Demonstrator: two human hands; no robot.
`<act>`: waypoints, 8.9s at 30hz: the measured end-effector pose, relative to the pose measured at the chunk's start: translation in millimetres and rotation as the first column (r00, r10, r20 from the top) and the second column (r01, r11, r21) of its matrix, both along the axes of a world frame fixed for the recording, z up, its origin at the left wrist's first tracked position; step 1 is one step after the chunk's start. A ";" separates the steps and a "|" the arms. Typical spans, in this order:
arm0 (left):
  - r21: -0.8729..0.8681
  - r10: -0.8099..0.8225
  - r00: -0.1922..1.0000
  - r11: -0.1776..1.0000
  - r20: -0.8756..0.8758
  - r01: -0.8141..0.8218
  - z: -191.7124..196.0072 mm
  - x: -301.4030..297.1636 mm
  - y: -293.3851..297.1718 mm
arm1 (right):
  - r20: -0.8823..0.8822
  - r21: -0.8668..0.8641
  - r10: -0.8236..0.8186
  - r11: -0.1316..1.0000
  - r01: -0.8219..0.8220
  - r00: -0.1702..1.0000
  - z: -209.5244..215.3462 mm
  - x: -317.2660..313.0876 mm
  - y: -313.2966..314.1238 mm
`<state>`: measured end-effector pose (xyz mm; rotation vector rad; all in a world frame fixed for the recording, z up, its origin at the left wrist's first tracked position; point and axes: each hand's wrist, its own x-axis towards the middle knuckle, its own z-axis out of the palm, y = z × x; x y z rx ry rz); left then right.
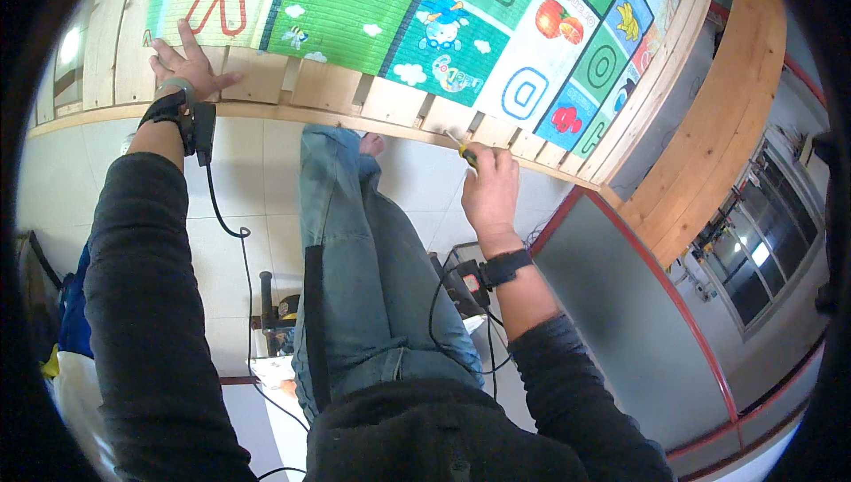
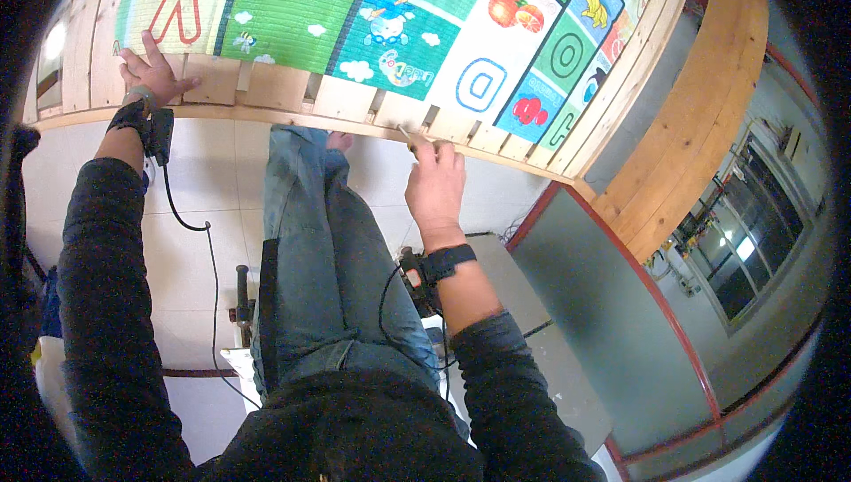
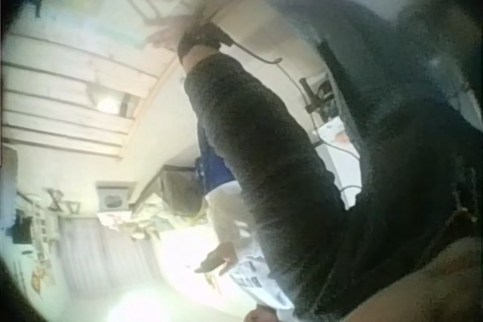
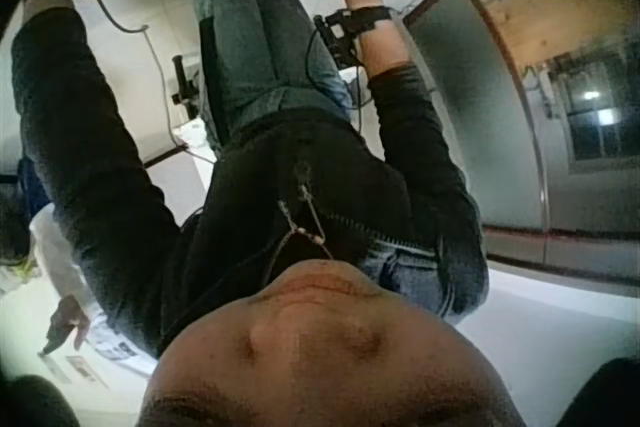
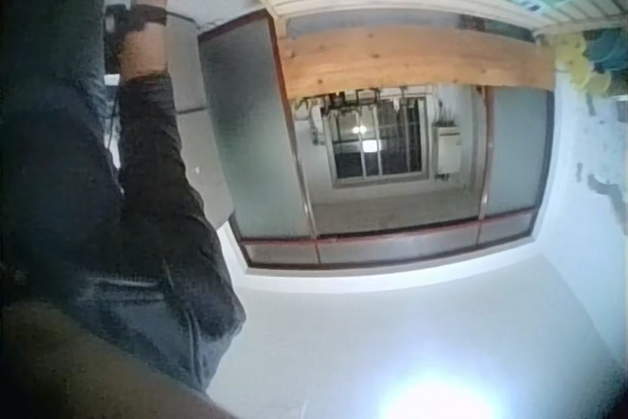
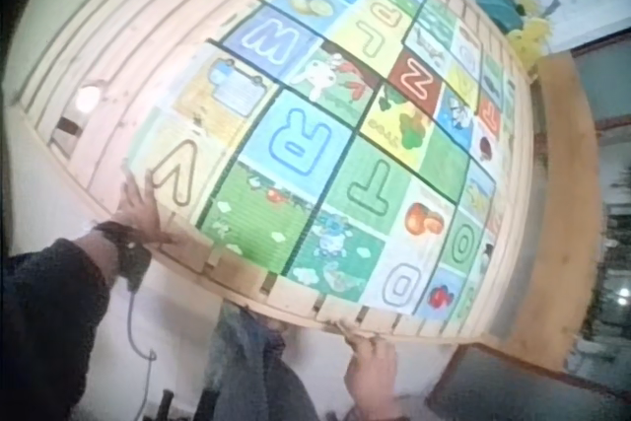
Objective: The person assembles a wooden frame by screwing slats together using a screwdriver. They work on the floor, positioning and fastening multiple wooden pieces to form a rectangular structure.
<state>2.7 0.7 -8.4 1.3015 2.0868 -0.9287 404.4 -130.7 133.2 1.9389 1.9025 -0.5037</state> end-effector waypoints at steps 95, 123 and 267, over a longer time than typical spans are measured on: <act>-0.992 0.836 -0.549 -0.084 -0.017 -0.098 48.2 317.1 -120.5 | -0.600 -0.131 -0.535 0.800 0.586 0.595 19.5 44.0 -7.0; -0.996 0.721 -0.689 -0.091 -0.076 0.014 39.4 315.5 -133.3 | -0.541 -0.235 -0.645 0.732 0.640 0.540 13.9 29.5 -20.5; 0.310 -0.080 0.493 0.860 0.866 -0.406 38.7 262.7 -71.2 | -0.576 -0.410 -0.808 0.151 0.899 -0.127 9.6 105.1 -71.3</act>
